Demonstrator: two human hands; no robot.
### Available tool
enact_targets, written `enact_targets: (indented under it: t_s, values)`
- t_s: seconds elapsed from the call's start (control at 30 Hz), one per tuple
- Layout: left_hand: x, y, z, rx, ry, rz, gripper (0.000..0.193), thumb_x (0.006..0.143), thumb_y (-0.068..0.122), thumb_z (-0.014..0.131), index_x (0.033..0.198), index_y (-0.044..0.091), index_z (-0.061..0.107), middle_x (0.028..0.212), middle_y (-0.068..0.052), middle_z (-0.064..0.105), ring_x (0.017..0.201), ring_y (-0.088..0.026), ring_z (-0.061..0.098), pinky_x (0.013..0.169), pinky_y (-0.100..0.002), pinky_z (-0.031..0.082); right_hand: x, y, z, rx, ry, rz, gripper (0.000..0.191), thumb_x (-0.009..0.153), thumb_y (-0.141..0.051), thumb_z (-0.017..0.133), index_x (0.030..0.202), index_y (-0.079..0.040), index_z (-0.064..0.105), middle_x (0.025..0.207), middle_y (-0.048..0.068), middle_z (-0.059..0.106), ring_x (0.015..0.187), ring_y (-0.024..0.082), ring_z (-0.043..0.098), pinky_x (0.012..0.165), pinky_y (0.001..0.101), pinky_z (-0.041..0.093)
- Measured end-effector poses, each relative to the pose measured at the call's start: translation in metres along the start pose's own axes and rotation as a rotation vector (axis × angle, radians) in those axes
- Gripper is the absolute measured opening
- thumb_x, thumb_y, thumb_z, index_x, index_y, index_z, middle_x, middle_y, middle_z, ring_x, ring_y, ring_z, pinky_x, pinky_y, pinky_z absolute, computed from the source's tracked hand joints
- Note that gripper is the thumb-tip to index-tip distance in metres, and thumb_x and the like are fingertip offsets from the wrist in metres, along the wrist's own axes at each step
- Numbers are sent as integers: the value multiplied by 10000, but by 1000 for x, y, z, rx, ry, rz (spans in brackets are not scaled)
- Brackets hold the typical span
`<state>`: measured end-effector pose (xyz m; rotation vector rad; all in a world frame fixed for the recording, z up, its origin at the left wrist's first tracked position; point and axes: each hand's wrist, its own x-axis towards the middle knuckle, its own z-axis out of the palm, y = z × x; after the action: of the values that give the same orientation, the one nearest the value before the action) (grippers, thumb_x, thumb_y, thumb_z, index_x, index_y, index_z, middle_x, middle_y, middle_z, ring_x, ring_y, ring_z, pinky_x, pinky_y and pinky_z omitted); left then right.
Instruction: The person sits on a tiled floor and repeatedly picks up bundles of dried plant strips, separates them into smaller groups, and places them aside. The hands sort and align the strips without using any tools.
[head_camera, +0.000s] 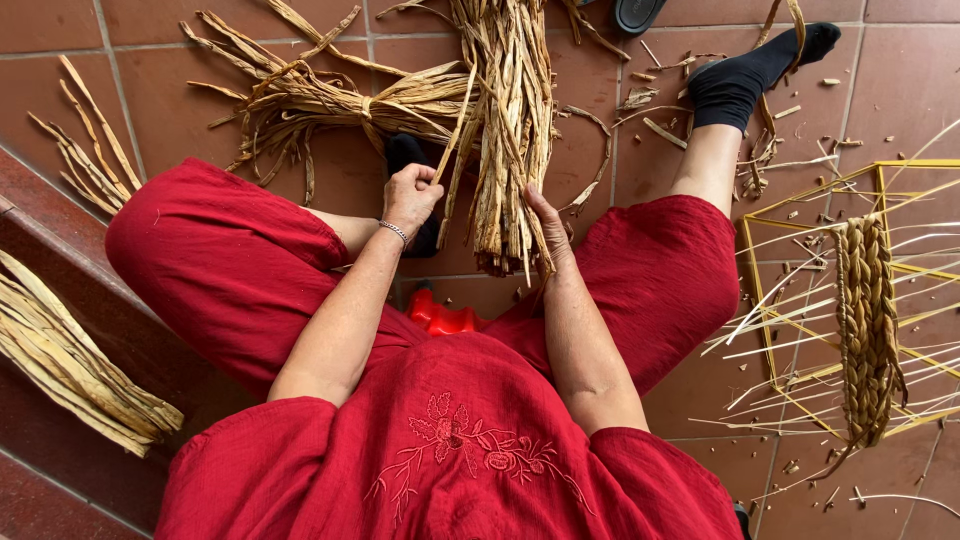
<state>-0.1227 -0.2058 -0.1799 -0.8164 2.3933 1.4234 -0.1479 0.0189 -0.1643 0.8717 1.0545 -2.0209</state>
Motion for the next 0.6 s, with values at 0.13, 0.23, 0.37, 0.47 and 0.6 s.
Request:
enact_targets:
  t_s: [0.13, 0.23, 0.37, 0.47, 0.6]
  values:
    - [4, 13, 3, -344, -197, -242, 344, 890, 186, 683, 1192, 26, 640, 837, -39, 712, 657, -94, 651, 558, -283, 540, 9, 1, 1, -77, -110, -73, 749, 857, -417, 833, 1454, -44, 579, 1372, 119, 680, 1246, 196, 650, 1090, 339, 516]
    - [4, 32, 12, -422, -348, -284, 589, 851, 443, 782, 1254, 29, 668, 931, -71, 672, 719, -121, 566, 573, -291, 464, 9, 4, 3, -77, -184, -73, 788, 880, -388, 833, 1501, -26, 510, 1371, 142, 665, 1241, 221, 652, 1074, 359, 541]
    - [6, 61, 27, -313, -342, -216, 827, 796, 676, 806, 1251, 10, 620, 1071, -84, 678, 992, -162, 627, 834, -337, 503, 1, 5, 12, 26, -244, -43, 900, 825, -343, 850, 1542, -82, 374, 1305, 129, 650, 1124, 235, 679, 943, 412, 598]
    - [12, 74, 39, -91, -239, -171, 865, 729, 645, 882, 1215, 0, 572, 1122, -118, 616, 1073, -220, 594, 933, -404, 517, 2, 3, 15, -30, -238, -55, 945, 817, -359, 863, 1557, -86, 343, 1279, 125, 656, 1079, 223, 699, 906, 409, 620]
    - [22, 69, 43, -178, -322, -318, 509, 785, 397, 796, 1103, 22, 665, 1054, -119, 712, 1047, -217, 692, 939, -388, 566, 8, 2, 11, -70, -128, -2, 925, 811, -416, 833, 1541, -90, 366, 1208, 176, 672, 996, 231, 714, 836, 401, 633]
